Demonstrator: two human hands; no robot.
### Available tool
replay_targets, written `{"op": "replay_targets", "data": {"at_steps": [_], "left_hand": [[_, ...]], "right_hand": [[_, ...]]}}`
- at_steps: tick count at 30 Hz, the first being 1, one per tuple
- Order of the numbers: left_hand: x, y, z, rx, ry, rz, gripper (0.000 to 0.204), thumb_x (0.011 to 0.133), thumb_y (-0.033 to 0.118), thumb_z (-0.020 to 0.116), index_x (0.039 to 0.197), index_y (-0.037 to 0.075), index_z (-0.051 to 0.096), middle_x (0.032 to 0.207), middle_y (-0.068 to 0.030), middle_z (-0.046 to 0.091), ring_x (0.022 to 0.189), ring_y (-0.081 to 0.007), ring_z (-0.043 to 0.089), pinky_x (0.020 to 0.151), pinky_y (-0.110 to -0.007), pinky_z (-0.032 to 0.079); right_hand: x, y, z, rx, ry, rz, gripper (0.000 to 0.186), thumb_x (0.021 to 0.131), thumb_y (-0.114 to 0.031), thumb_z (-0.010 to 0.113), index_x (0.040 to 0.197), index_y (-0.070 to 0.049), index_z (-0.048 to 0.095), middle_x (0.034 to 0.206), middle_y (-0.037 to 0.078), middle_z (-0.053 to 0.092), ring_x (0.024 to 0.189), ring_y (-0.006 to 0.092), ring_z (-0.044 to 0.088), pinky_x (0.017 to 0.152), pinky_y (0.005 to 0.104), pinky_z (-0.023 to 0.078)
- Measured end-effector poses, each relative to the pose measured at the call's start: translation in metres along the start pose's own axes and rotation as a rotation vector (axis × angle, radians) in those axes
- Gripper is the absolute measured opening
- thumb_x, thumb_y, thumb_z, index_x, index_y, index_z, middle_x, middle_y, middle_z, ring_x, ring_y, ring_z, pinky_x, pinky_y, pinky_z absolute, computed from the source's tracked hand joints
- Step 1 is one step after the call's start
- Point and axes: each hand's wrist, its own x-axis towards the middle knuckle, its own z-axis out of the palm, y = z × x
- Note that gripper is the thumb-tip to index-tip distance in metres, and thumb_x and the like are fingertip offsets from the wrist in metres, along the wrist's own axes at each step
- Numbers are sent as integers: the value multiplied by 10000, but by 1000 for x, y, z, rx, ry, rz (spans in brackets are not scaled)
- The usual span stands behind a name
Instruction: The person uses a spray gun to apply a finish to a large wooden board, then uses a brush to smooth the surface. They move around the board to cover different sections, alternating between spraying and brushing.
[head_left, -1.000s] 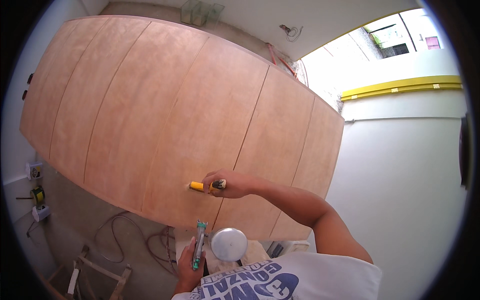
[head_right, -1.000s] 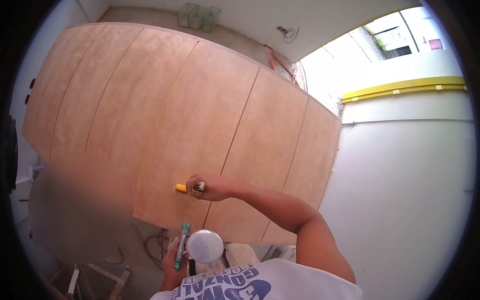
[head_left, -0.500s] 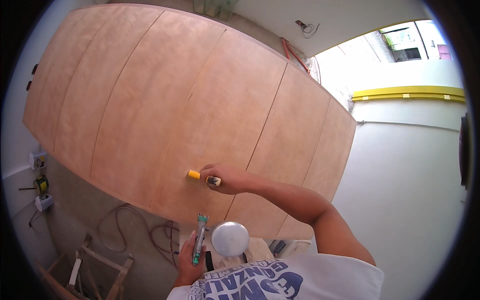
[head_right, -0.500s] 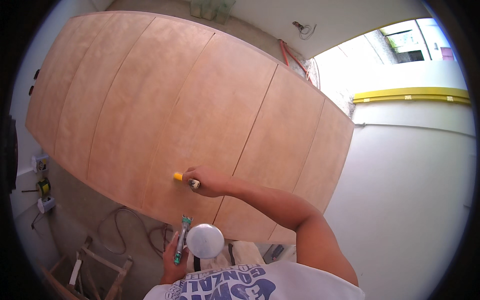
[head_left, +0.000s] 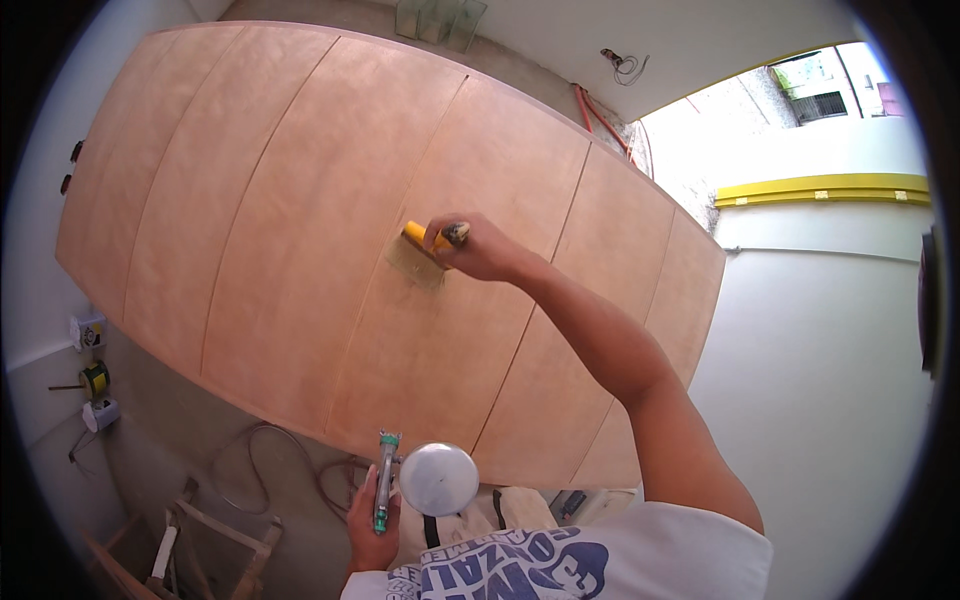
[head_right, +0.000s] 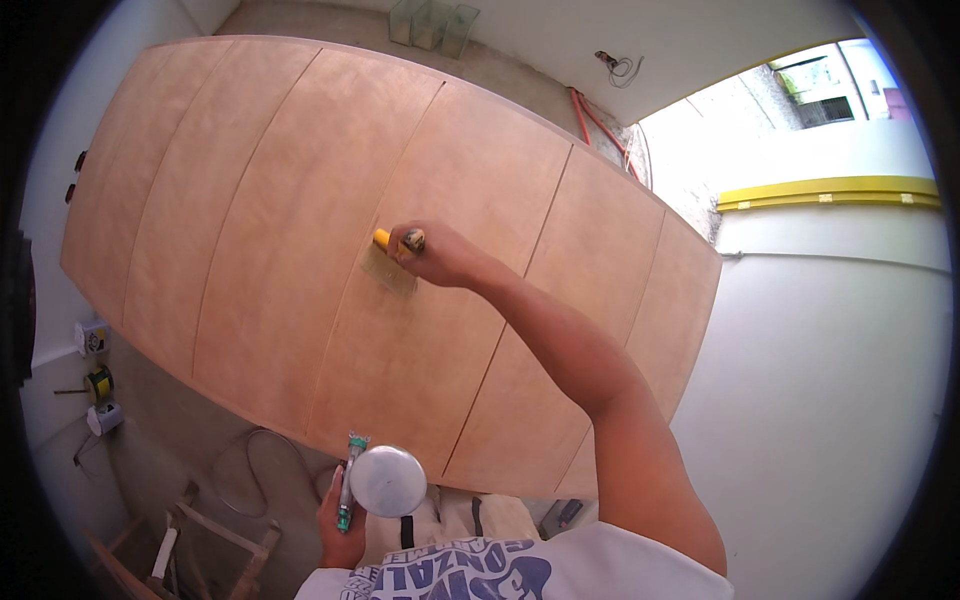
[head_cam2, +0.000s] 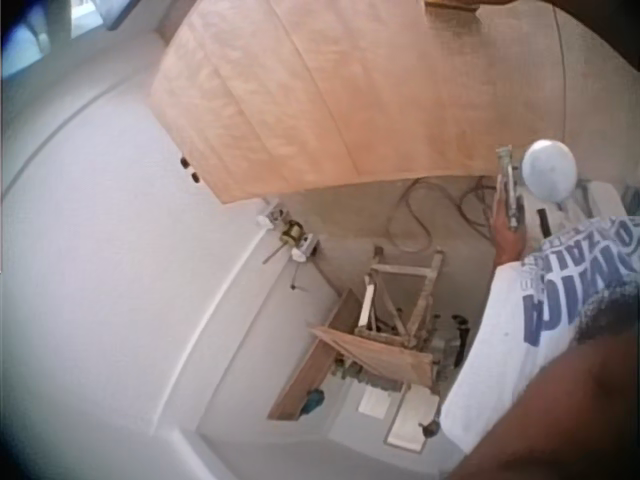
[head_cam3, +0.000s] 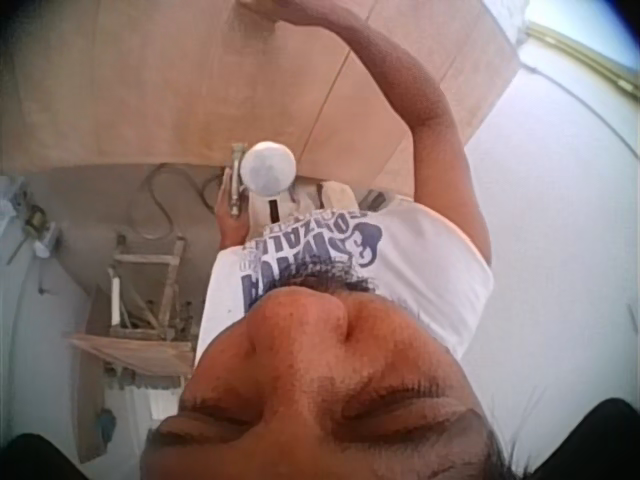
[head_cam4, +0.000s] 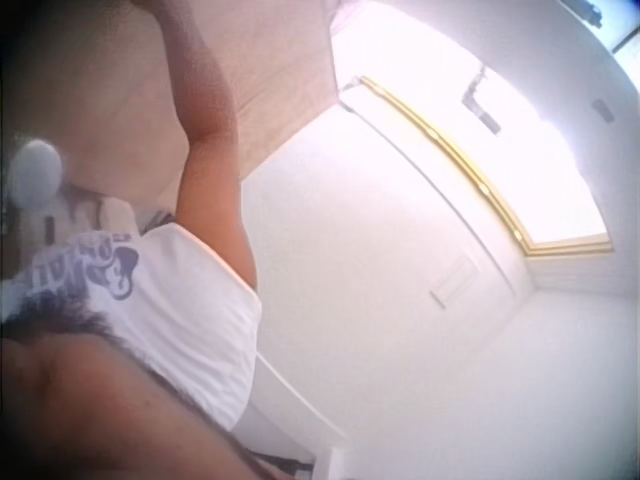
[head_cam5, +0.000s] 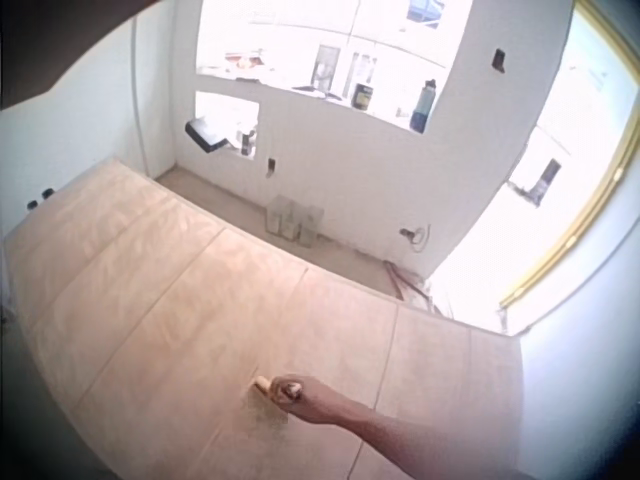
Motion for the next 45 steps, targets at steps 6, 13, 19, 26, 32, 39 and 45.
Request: {"op": "replay_targets", "data": {"at_steps": [6,13,19,26,32,39,45], "left_hand": [[24,2,-9,-84,-19,-62,565,950,55,707,1472,-50,519,1260,-262,672,1127,-373,696,976,-422,528],[64,13,-10,-102,-42,-23,556,957,62,705,1466,-59,518,1268,-272,673,1159,-361,694,987,-415,526],[84,17,-16,-173,-70,-111,559,961,82,704,1464,-69,512,1281,-275,666,1150,-367,693,982,-413,529],[116,20,-12,-57,-100,90,635,941,-8,675,1535,-40,455,1391,-236,640,1212,-250,644,1012,-375,498],[125,11,-14,46,-28,179,621,955,94,734,1522,-6,503,1312,-261,683,1087,-281,709,879,-377,551],[131,8,-13,7,-80,131,602,975,95,709,1527,-13,493,1314,-246,685,1103,-235,685,910,-367,534],[137,20,-10,-215,-146,-77,625,958,15,679,1536,-46,449,1412,-228,630,1248,-249,628,1055,-373,478]], "right_hand": [[48,-42,-62,-100,169,-57,154,864,-64,669,1013,-50,703,941,134,707,870,258,665,781,364,531],[51,-22,-40,-110,-126,27,173,871,-96,673,1035,-76,727,925,139,727,840,292,682,770,379,542],[111,-39,-139,-280,327,69,157,903,-108,688,1050,-60,716,941,153,716,826,262,668,729,357,551],[153,12,-193,-342,288,128,217,879,-139,680,1084,-113,743,988,133,734,882,288,695,793,407,553],[202,-17,-225,70,376,52,220,926,-134,665,1129,-56,696,1099,111,684,965,257,692,802,388,654],[187,46,-270,-813,720,-39,221,875,-194,695,1037,-47,727,1052,160,722,963,267,717,817,403,588],[159,23,-248,-573,524,141,235,881,-130,672,1102,-69,726,989,130,718,943,222,697,768,374,578]]}}
